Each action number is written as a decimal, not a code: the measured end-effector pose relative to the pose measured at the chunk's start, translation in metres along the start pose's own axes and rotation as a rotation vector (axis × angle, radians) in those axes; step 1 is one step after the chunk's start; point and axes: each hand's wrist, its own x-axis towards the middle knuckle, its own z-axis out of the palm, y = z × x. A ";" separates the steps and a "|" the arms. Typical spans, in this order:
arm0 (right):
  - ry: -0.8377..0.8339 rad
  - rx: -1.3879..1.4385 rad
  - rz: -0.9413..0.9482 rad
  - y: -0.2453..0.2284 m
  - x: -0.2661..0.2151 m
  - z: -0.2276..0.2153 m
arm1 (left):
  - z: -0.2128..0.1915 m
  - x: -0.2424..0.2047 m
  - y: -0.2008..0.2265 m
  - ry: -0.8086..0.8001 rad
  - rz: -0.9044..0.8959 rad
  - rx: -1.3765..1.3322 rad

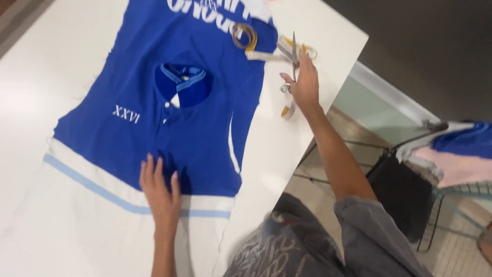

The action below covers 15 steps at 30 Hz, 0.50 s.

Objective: The person uses scissors to cut the sleeves off a blue polo shirt laid out on a white table. After removing the sleeves, the person smooths the fabric and uses a measuring tape to measure the side seam of the shirt.

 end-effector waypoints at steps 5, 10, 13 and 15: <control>-0.089 -0.089 -0.068 0.078 0.062 0.077 | 0.012 0.040 0.018 0.018 -0.041 0.113; 0.171 0.000 -0.224 0.089 0.086 0.067 | 0.041 0.097 0.001 0.043 -0.106 0.191; 0.035 -0.021 0.158 0.122 0.103 0.052 | 0.051 0.129 -0.003 0.056 -0.096 0.220; 0.212 0.054 0.042 0.155 0.121 0.048 | 0.058 0.152 -0.001 0.083 -0.115 0.277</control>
